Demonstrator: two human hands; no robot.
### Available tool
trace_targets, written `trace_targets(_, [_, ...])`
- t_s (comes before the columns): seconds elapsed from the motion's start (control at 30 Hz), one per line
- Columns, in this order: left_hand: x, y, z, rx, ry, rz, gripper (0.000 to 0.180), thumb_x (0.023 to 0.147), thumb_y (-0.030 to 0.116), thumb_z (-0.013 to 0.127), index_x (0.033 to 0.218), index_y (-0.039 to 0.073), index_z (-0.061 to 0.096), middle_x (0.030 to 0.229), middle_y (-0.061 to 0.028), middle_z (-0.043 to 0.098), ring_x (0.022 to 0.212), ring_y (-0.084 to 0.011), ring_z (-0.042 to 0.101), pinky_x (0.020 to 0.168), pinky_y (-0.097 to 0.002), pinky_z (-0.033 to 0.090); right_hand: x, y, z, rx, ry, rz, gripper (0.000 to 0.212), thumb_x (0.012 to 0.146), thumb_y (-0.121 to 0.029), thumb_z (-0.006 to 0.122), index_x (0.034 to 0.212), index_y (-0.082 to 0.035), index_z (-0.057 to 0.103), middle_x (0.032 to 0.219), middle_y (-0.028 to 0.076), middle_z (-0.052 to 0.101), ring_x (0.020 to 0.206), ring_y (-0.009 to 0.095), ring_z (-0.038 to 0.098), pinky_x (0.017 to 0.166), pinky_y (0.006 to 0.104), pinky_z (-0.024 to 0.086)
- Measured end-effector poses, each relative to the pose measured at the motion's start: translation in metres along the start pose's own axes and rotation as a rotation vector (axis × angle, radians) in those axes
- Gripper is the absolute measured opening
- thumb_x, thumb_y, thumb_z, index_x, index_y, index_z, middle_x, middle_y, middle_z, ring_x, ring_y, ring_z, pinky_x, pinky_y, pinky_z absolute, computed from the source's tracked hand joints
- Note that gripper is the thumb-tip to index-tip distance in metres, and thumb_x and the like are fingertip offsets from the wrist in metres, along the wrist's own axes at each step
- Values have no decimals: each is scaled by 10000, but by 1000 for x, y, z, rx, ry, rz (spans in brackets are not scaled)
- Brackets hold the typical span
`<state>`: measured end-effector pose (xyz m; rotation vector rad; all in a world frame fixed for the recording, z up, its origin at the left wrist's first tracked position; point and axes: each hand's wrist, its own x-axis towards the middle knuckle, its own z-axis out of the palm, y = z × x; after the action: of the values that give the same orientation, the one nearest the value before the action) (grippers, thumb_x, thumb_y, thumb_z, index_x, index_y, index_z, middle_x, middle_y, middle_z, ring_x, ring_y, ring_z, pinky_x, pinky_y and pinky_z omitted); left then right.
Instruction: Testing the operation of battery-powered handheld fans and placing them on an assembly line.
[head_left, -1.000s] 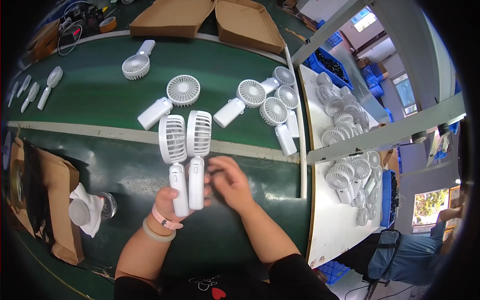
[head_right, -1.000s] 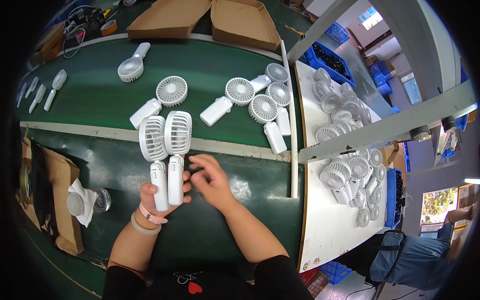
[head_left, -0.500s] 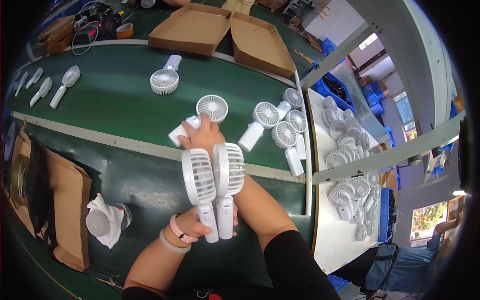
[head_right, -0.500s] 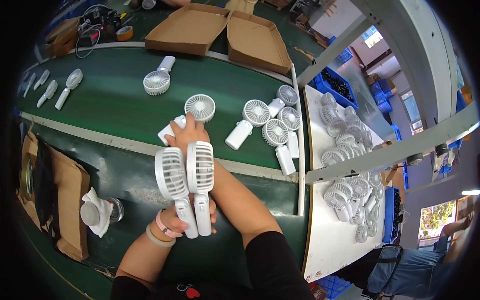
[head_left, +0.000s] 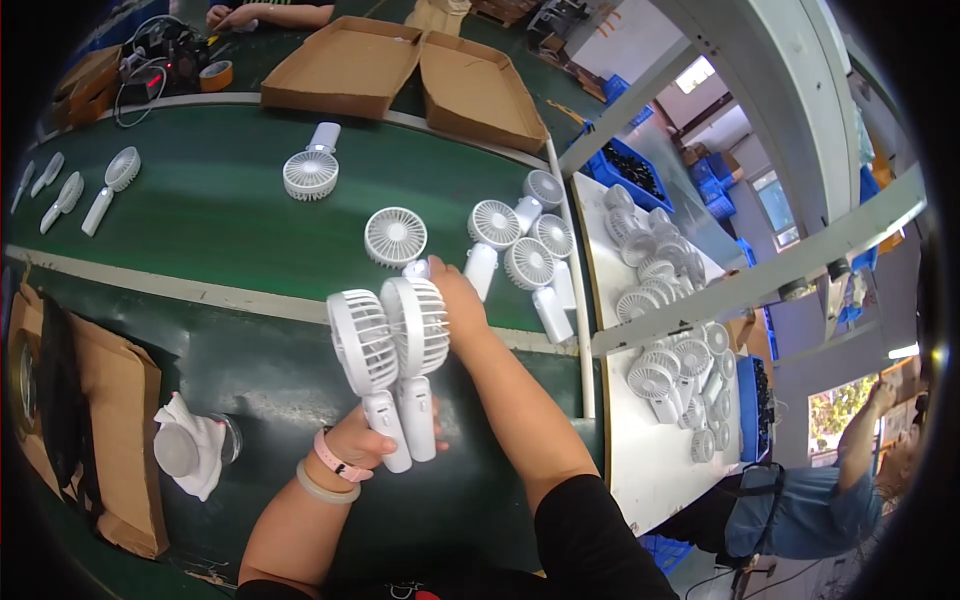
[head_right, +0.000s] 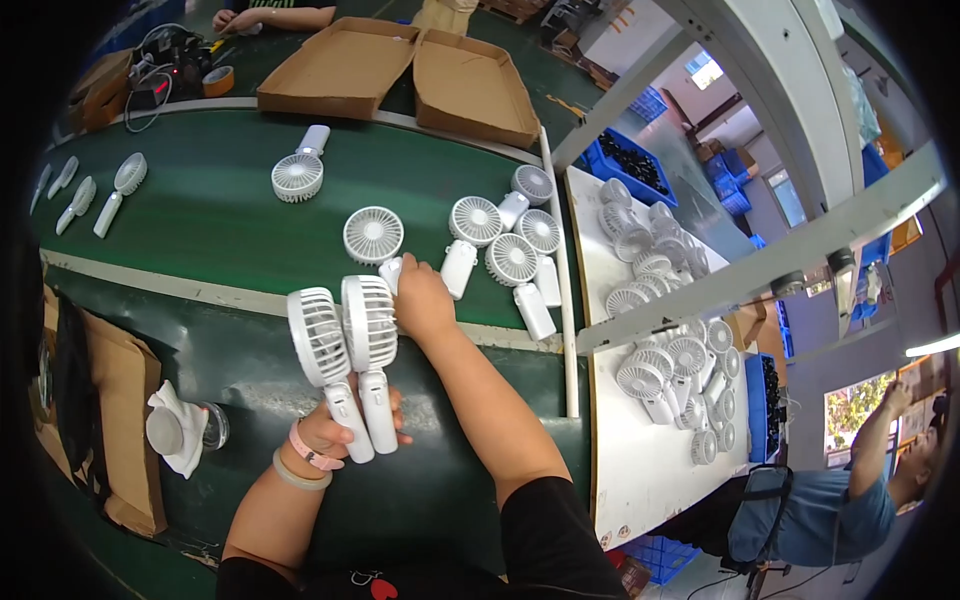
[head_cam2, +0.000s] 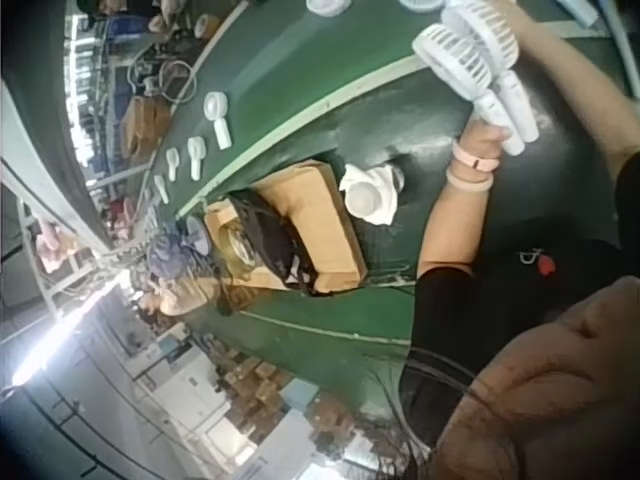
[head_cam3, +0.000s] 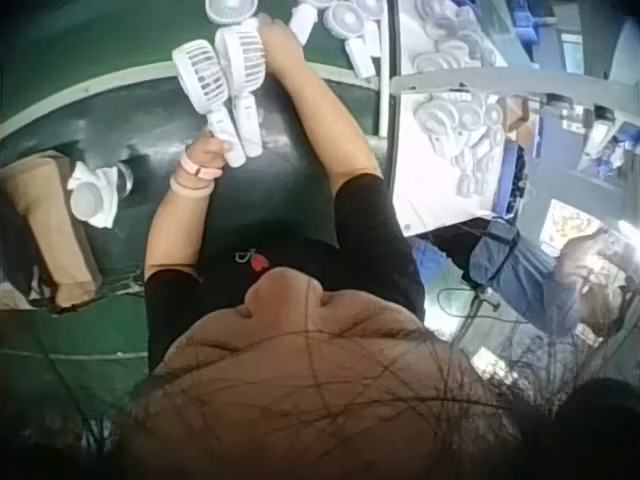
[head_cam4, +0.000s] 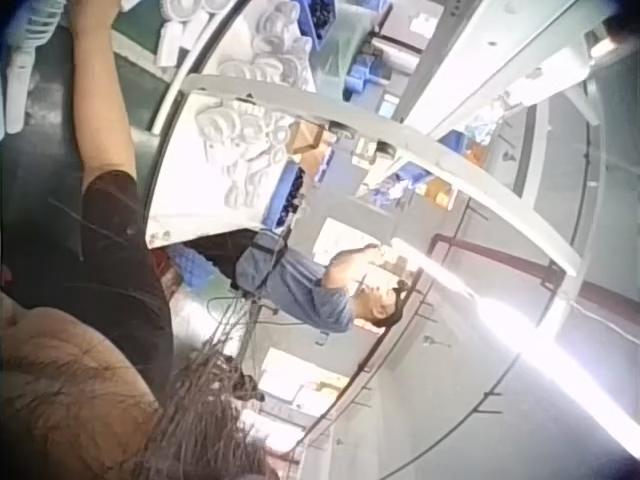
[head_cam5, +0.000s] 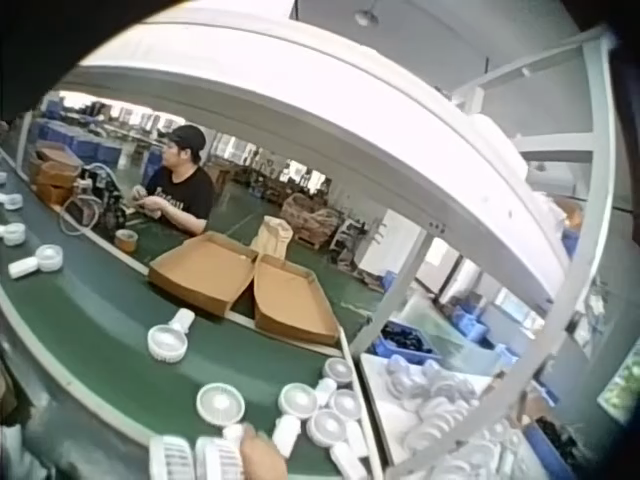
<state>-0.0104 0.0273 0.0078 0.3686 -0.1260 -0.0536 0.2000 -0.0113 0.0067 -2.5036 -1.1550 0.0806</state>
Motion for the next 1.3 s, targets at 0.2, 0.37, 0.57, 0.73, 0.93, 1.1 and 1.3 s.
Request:
trace_targets(0.2, [-3,0,-3,-12,3,16,742,577,96,713,1233,37,370,1040,-123,511,980,-267,564,854,-512,473,-74,-3,-43,1689,-269,279,457,836,-232,531,1233,-39,414,989,116,562,812,228,564,706,353,486])
trace_targets(0.37, [-1,-2,-1,-97,-17,51,701,598,76,663,1230,59,359,1063,-140,482,988,-283,551,848,-510,481,-128,7,-41,2455,-425,134,498,849,-355,425,1274,-107,351,1063,135,446,776,209,467,566,315,421])
trace_targets(0.57, [-1,-4,-6,-61,59,89,720,587,78,667,1236,71,353,1074,-149,486,973,-301,564,829,-476,498,-139,2,-28,2445,-514,52,510,857,-389,410,1276,-106,347,1015,155,457,728,219,479,520,306,414])
trace_targets(0.73, [1,-5,-3,-73,104,95,751,573,76,679,1244,70,342,1085,-155,484,975,-306,566,811,-465,510,-137,7,-23,2377,-460,44,554,865,-456,406,1251,-62,361,1046,182,486,714,213,495,515,306,421])
trace_targets(0.93, [1,-6,-7,-74,111,92,751,575,83,678,1245,94,341,1084,-155,484,987,-308,557,822,-475,502,-136,7,-21,2313,-345,-16,584,899,-505,342,1278,-61,342,1061,193,508,666,210,513,529,312,432])
trace_targets(1.1, [0,-7,-9,-100,116,87,759,571,81,668,1248,118,327,1094,-153,477,991,-309,552,834,-483,493,-134,7,-21,2343,-287,63,595,918,-529,243,1288,-74,345,1043,177,528,662,217,522,548,316,437])
trace_targets(1.3, [0,-7,-6,-110,117,87,752,576,76,660,1250,114,330,1102,-156,471,988,-305,554,834,-483,494,-132,10,-18,2205,-242,190,543,910,-502,327,1300,-124,333,1016,152,525,675,229,509,561,348,440])
